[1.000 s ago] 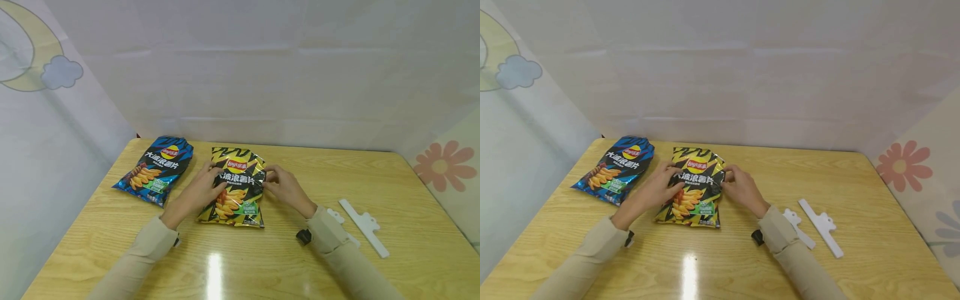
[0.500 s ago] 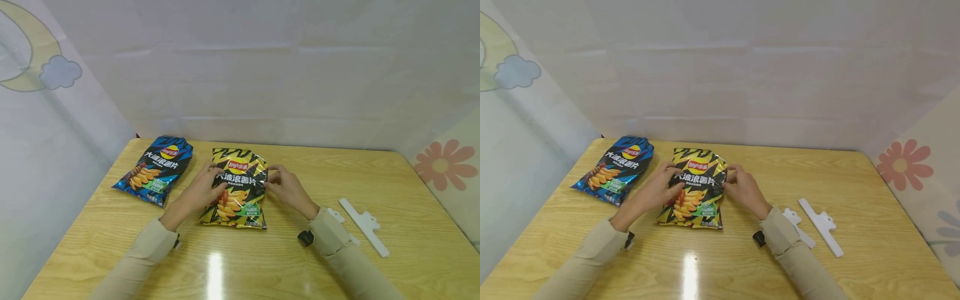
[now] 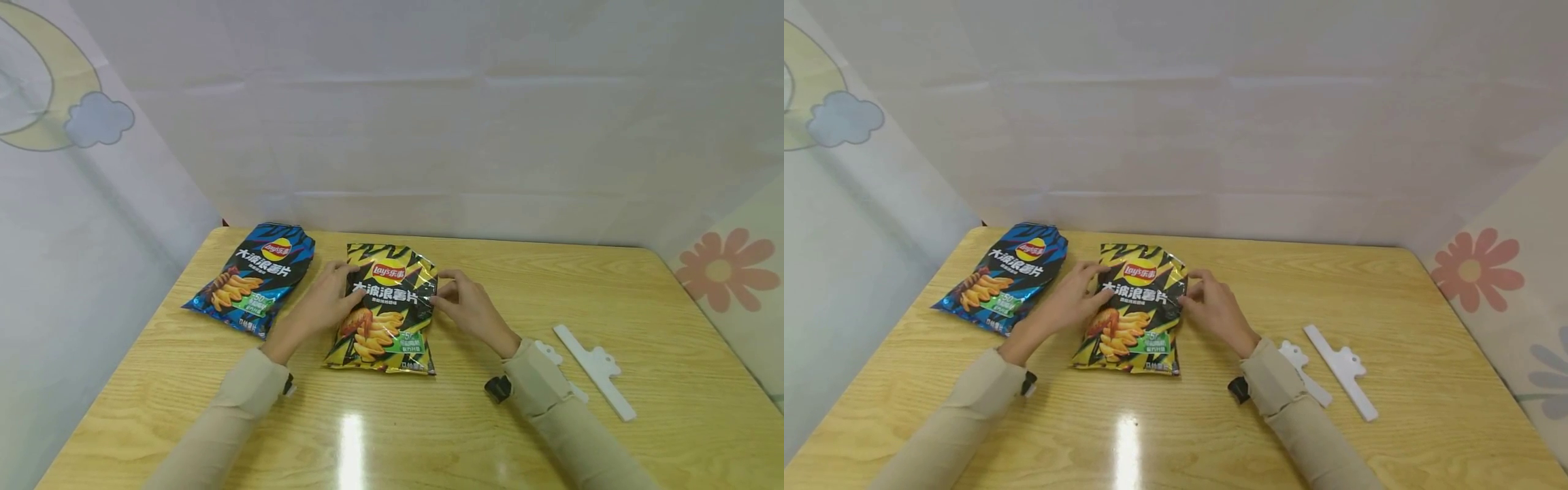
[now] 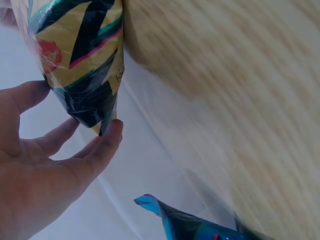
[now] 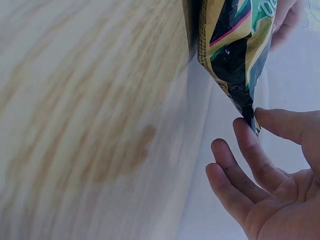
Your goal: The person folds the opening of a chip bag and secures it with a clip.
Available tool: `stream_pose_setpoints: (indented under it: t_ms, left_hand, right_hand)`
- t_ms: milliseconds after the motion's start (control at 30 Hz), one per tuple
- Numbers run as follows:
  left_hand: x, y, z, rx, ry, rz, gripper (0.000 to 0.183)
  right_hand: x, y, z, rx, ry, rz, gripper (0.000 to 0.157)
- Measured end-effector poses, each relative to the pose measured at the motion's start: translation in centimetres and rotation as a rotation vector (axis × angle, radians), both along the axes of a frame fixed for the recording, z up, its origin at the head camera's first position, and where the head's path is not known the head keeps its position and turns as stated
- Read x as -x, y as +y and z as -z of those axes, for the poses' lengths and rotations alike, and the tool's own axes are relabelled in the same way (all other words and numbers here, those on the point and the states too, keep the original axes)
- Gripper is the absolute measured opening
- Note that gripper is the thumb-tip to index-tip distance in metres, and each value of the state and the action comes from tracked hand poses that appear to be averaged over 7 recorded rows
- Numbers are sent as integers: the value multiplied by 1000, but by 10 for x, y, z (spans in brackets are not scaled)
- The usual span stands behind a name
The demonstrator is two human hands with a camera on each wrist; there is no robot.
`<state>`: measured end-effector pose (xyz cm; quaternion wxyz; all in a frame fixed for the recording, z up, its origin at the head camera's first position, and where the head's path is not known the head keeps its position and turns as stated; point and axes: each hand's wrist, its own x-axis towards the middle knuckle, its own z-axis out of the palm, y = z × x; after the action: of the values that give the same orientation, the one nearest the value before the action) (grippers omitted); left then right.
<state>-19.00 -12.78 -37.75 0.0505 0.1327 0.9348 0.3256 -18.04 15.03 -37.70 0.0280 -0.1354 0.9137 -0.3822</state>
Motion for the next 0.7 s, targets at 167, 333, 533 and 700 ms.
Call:
stream_pose_setpoints:
  t_ms: [167,333,533,700]
  left_hand:
    - [6,-2,2,-4,-16,-2,63]
    - [8,-2,3,-32,-37,-4,62]
    - [9,-1,3,-87,-50,-13,58]
    - [8,-2,3,-140,-51,-24,55]
  right_hand:
    - [1,0,1,5,-5,0,51]
    - [2,-1,1,2,-18,7,51]
    - [3,-1,2,6,-63,25,50]
    - [3,-1,1,28,-82,22,49]
